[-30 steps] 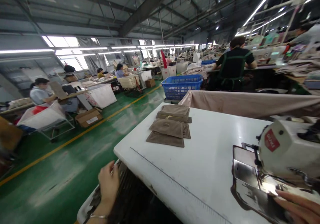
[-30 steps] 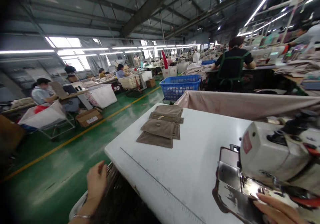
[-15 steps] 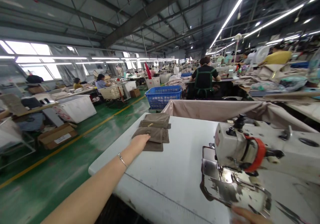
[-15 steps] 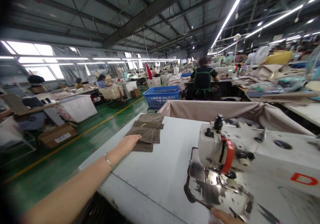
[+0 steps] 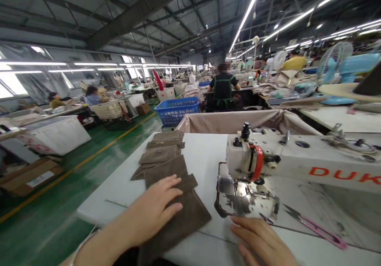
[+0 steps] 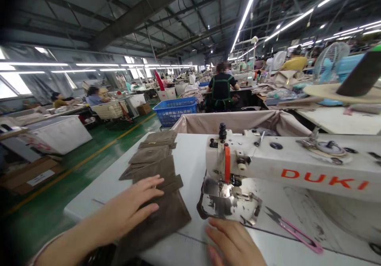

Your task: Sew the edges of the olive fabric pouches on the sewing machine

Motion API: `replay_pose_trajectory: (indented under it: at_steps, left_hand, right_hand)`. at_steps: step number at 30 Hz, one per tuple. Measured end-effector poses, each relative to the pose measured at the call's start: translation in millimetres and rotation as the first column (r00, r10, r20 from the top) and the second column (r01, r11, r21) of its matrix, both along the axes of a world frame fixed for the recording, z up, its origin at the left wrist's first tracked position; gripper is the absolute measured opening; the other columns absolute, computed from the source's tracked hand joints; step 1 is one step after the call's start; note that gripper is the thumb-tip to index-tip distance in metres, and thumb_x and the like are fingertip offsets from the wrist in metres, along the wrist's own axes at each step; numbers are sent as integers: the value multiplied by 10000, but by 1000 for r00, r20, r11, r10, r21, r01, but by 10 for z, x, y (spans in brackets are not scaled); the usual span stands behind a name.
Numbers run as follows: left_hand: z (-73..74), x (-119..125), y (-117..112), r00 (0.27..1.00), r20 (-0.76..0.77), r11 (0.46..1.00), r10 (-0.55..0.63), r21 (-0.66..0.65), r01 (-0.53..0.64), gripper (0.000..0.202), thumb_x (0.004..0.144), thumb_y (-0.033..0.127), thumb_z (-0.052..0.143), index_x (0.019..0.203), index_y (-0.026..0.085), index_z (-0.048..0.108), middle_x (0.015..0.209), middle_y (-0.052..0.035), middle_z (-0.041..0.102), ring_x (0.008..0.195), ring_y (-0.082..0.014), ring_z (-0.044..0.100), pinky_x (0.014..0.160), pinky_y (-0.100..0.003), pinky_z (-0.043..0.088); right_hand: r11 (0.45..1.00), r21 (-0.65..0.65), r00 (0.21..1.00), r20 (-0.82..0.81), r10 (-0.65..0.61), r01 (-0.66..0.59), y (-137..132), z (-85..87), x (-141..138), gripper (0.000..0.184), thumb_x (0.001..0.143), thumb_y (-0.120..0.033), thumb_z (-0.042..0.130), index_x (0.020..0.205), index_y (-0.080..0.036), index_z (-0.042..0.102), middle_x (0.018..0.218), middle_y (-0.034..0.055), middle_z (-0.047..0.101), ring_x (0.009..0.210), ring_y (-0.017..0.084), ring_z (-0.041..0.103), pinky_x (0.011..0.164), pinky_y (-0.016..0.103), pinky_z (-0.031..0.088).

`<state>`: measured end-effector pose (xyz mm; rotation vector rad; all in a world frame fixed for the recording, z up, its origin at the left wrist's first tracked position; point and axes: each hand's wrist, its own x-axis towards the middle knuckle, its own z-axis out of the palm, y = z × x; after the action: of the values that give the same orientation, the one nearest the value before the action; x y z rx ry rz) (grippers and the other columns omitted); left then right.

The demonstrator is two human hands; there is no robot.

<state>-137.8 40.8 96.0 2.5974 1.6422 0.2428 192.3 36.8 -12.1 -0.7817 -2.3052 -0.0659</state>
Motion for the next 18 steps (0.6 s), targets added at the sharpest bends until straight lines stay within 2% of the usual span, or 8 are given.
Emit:
replay_pose_trajectory:
  at_steps: [2,4,5,7,10,13,16,18]
  left_hand:
    - [-357,111,-73,997,32,998,64,-11,-64,374,957,303,538,1317,213,580,1428,-100,530,1311,-268,493,1099,-447,397]
    - [-652,172,-31,987,51,988,155,-4,-155,414,899,293,634,1298,187,599,1390,-124,559,1271,-294,522,1088,-470,398]
    - [-746,190,15,977,76,980,198,-3,-198,402,869,295,676,1254,189,631,1357,-120,582,1246,-299,534,1079,-469,399]
    - [-816,214,120,955,137,965,262,-8,-264,383,823,302,728,1186,196,667,1272,-110,616,1181,-298,556,1045,-458,410]
    - [-731,260,240,939,184,956,291,-36,-290,348,781,281,749,1107,179,682,1076,-99,640,1039,-289,586,937,-432,452]
    - [-589,360,252,948,203,970,243,-78,-232,142,746,201,725,884,177,696,935,-65,623,961,-270,585,877,-391,451]
    - [-429,502,142,940,279,974,198,-163,-158,55,764,134,638,790,182,637,861,-23,629,853,-204,605,790,-307,460]
    - [-298,593,28,845,474,941,245,-326,-91,87,803,154,600,881,183,625,841,-11,651,801,-183,622,736,-277,469]
  right_hand:
    - [1000,-13,1000,10,-15,15,-52,-38,-255,371,911,-338,623,1256,-201,612,1253,101,650,1071,251,650,875,346,570]
    - [999,-25,999,-20,-28,28,-98,-114,-478,383,874,-406,678,1206,-219,638,1222,86,669,1029,277,656,840,383,565]
    - [998,-51,997,-60,-39,36,-120,-153,-559,358,854,-412,704,1158,-230,655,1187,71,684,1011,278,654,840,388,552]
    - [992,-127,986,-158,-46,26,-158,-212,-654,240,811,-350,757,1016,-254,678,1083,24,707,967,257,647,843,373,518]
    - [967,-254,971,-237,-23,-39,-196,-236,-670,139,774,-190,752,832,-235,633,918,-10,690,877,217,625,805,338,488]
    - [914,-406,969,-231,-87,-15,-205,-193,-632,121,807,-116,661,833,-214,594,835,11,642,806,209,598,741,331,490]
    - [872,-487,958,-234,-168,34,-190,-82,-572,163,840,-119,624,974,-208,600,1037,74,636,991,250,589,864,389,502]
    - [886,-464,949,-272,-157,13,-170,35,-504,135,870,-144,604,985,-214,610,1219,105,591,1165,271,531,978,423,465]
